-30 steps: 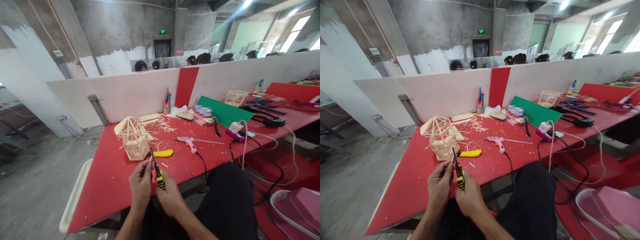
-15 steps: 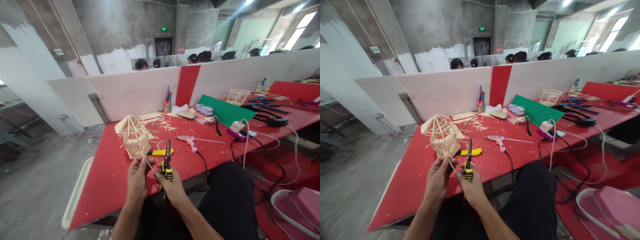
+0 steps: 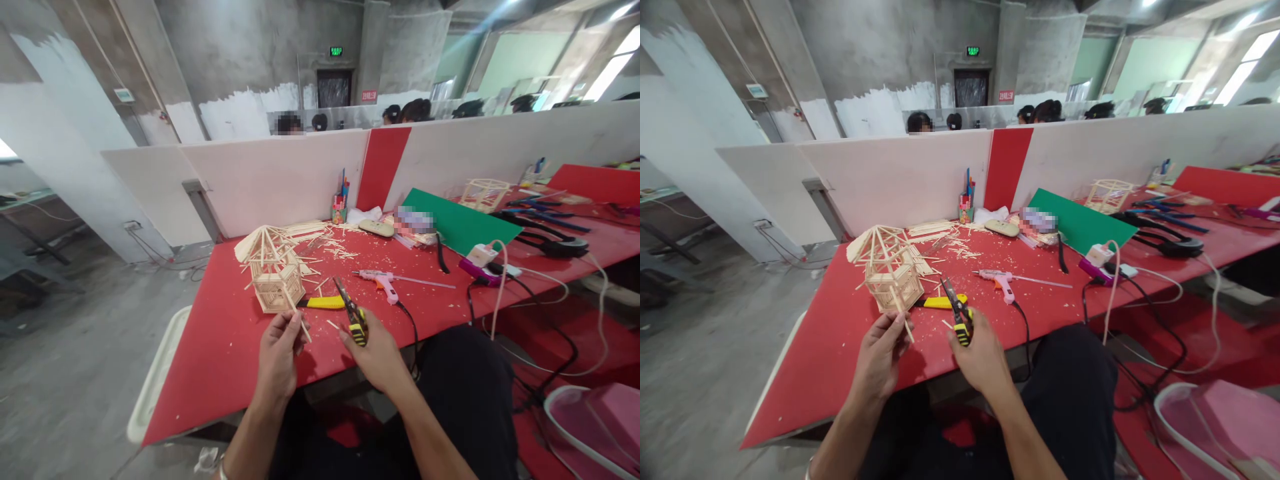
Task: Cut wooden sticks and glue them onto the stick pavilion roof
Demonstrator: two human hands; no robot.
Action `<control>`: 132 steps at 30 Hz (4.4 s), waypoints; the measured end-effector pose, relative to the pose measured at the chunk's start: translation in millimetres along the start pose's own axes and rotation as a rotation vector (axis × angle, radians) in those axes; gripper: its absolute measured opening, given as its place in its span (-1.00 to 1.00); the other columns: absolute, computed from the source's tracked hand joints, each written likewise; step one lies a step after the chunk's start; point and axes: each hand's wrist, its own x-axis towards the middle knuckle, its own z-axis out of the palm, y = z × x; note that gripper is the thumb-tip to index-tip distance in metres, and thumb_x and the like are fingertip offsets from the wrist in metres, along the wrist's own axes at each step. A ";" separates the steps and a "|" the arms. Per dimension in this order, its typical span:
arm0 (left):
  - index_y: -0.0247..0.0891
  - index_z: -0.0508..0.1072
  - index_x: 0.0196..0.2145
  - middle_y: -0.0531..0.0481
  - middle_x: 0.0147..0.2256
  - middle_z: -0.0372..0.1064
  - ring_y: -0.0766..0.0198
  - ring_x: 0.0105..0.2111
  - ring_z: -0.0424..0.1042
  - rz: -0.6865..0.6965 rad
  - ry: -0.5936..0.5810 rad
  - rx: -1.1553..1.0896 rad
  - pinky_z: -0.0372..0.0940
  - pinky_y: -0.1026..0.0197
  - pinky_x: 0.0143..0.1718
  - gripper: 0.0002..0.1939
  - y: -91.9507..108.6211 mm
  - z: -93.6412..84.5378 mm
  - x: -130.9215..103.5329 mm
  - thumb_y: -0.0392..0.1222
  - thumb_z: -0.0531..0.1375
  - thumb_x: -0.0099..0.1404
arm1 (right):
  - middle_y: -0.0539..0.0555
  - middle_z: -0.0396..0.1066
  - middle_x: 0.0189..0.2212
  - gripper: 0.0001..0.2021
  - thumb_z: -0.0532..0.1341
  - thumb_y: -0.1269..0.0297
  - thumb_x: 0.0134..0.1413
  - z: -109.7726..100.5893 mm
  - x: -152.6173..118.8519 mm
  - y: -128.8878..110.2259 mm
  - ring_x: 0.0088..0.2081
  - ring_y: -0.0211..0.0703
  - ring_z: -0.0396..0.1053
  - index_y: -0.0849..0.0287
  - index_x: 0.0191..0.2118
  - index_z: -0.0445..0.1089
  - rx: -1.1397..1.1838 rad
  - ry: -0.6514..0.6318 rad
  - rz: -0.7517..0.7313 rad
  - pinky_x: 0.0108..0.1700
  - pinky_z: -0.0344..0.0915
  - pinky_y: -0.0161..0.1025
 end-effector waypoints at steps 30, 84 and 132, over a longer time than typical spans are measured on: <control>-0.29 0.34 -0.43 0.18 -0.66 0.25 0.58 -0.79 0.03 0.019 -0.074 0.096 -0.13 0.48 -0.78 -0.65 3.7 -11.4 5.9 0.04 0.32 0.05 | 0.29 0.36 -0.08 -0.59 0.12 0.10 0.12 -14.3 31.5 18.2 -0.05 0.15 0.30 0.24 0.00 0.38 -0.696 0.101 -0.018 -0.10 0.27 0.01; -0.35 0.48 -0.51 0.08 -0.61 0.35 0.56 -0.77 0.07 0.086 0.057 -0.048 -0.08 0.44 -0.79 -0.68 67.9 -33.5 83.4 -0.03 0.38 -0.08 | 0.06 0.54 -0.29 -0.75 0.20 0.22 0.01 13.0 227.0 -218.2 -0.31 -0.24 0.39 0.17 -0.22 0.54 -0.289 -0.774 -0.846 -0.26 0.23 -0.33; -0.36 0.46 -0.53 0.07 -0.62 0.34 0.55 -0.78 0.08 0.079 0.035 -0.020 -0.09 0.44 -0.79 -0.69 68.0 -29.0 82.9 -0.04 0.38 -0.09 | 0.08 0.51 -0.31 -0.80 0.20 0.31 0.09 19.1 238.7 -206.9 -0.31 -0.27 0.40 0.18 -0.20 0.53 -0.272 -0.682 -1.080 -0.23 0.27 -0.33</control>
